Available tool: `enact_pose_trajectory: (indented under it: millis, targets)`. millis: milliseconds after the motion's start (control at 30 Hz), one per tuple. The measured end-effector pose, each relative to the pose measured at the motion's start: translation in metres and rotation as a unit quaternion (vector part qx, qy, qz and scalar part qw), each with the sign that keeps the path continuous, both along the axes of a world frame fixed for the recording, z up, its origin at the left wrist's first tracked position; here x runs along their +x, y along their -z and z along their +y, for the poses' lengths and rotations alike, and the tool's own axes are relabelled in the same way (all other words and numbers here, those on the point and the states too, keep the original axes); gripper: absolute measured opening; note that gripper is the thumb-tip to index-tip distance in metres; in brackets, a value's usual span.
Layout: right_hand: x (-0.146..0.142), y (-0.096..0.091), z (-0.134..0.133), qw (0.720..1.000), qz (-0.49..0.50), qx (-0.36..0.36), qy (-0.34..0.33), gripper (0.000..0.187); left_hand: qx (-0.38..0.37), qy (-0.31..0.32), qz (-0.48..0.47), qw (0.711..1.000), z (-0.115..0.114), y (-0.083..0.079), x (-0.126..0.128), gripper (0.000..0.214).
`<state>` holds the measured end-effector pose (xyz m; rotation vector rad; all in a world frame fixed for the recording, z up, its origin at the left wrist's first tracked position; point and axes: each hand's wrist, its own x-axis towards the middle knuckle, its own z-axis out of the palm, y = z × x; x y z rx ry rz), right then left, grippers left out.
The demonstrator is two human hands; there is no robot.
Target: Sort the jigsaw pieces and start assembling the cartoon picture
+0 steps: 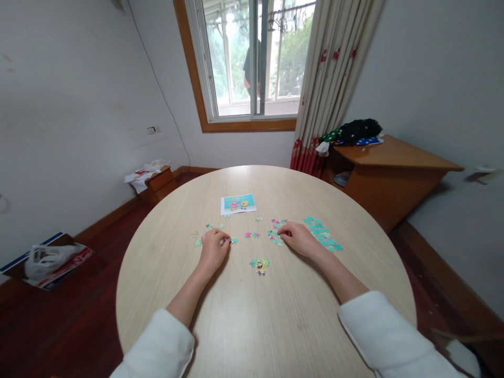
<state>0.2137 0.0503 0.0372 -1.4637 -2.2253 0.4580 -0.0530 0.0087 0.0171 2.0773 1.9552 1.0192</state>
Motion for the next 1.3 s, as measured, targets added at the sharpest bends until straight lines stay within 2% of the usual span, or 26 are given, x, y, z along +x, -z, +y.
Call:
enact_pose_trajectory:
  millis: [233,533,967,1300]
  targets:
    - [-0.008,0.004,-0.002,1.000,0.003,0.015,-0.024,0.024,0.001,-0.003,-0.008,1.000,0.001,0.001,-0.001,0.012]
    - [-0.014,0.003,-0.004,0.999,-0.015,0.037,0.026,0.009,0.003,-0.005,-0.010,1.000,0.002,0.003,-0.003,0.011]
    - [-0.013,0.014,0.001,0.998,-0.028,0.049,0.040,0.017,0.005,-0.006,-0.015,1.000,0.001,0.001,-0.001,0.011]
    - [-0.012,0.012,0.000,0.998,-0.026,0.048,0.036,0.010,0.001,-0.006,-0.013,1.000,0.001,0.000,-0.002,0.011]
